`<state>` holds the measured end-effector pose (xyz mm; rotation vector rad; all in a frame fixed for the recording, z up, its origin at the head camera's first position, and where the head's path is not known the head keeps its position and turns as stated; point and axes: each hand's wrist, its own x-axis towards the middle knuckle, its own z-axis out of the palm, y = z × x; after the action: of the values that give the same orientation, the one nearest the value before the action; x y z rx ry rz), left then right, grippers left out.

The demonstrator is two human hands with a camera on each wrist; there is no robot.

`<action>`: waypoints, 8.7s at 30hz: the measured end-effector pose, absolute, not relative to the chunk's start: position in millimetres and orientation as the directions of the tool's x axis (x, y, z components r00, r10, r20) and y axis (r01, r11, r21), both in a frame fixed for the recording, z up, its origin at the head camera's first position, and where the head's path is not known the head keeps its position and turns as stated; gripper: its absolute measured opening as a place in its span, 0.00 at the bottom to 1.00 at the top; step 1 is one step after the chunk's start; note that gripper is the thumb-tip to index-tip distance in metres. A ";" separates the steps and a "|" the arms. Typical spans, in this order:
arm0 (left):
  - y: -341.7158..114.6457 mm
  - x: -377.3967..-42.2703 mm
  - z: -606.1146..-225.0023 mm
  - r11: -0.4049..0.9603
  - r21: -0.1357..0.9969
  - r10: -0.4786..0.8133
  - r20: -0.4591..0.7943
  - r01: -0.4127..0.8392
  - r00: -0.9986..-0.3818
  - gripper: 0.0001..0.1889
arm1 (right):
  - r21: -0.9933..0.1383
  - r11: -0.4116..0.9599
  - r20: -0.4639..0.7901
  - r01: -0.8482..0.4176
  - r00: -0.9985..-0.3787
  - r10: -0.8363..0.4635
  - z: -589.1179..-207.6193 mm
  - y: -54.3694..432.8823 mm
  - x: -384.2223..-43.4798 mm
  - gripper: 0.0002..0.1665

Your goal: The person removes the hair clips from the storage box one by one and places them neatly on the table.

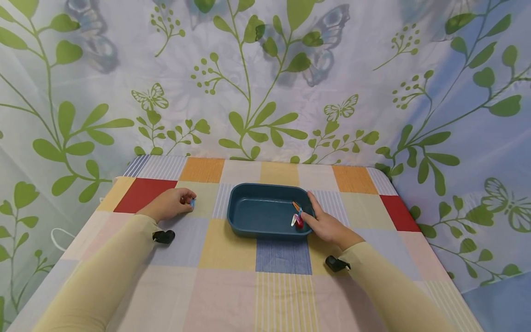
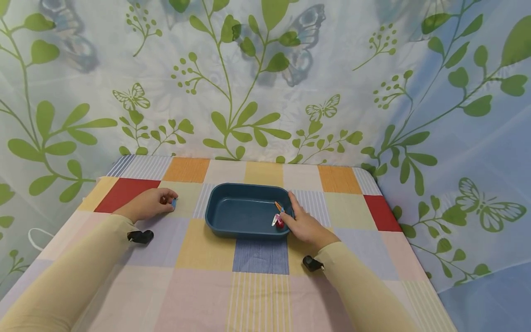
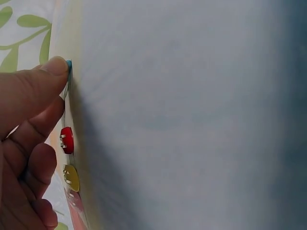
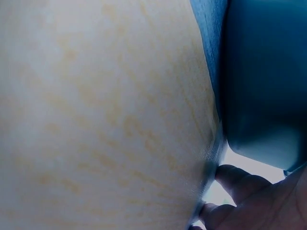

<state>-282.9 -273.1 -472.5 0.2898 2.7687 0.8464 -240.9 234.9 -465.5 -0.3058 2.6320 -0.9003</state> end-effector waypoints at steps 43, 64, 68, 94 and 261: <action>-284.5 -287.9 -471.7 0.893 0.431 0.226 -0.178 0.131 -0.958 0.24 | -0.626 0.775 -0.239 -0.090 -0.924 -0.300 -468.6 237.5 -241.5 0.48; -283.7 -285.7 -466.3 0.900 0.415 0.226 -0.172 0.138 -0.959 0.26 | -0.619 0.781 -0.235 -0.086 -0.928 -0.288 -468.7 235.6 -240.3 0.49; -283.4 -286.6 -466.7 0.896 0.416 0.244 -0.166 0.157 -0.955 0.25 | -0.616 0.783 -0.236 -0.086 -0.928 -0.287 -467.5 235.7 -240.1 0.48; -157.8 -290.3 -386.1 0.593 0.669 0.519 0.108 0.449 -0.848 0.30 | -0.602 0.795 -0.245 -0.081 -0.928 -0.280 -466.0 237.2 -238.3 0.47; 18.9 -318.7 -453.6 0.601 0.670 0.658 -0.106 0.435 -0.745 0.12 | -0.575 0.809 -0.222 -0.125 -0.927 -0.301 -467.2 236.9 -237.3 0.44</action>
<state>-318.7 18.9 -453.6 0.8833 2.4879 0.9077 -237.3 236.9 -467.2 -0.3251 2.6919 -0.8250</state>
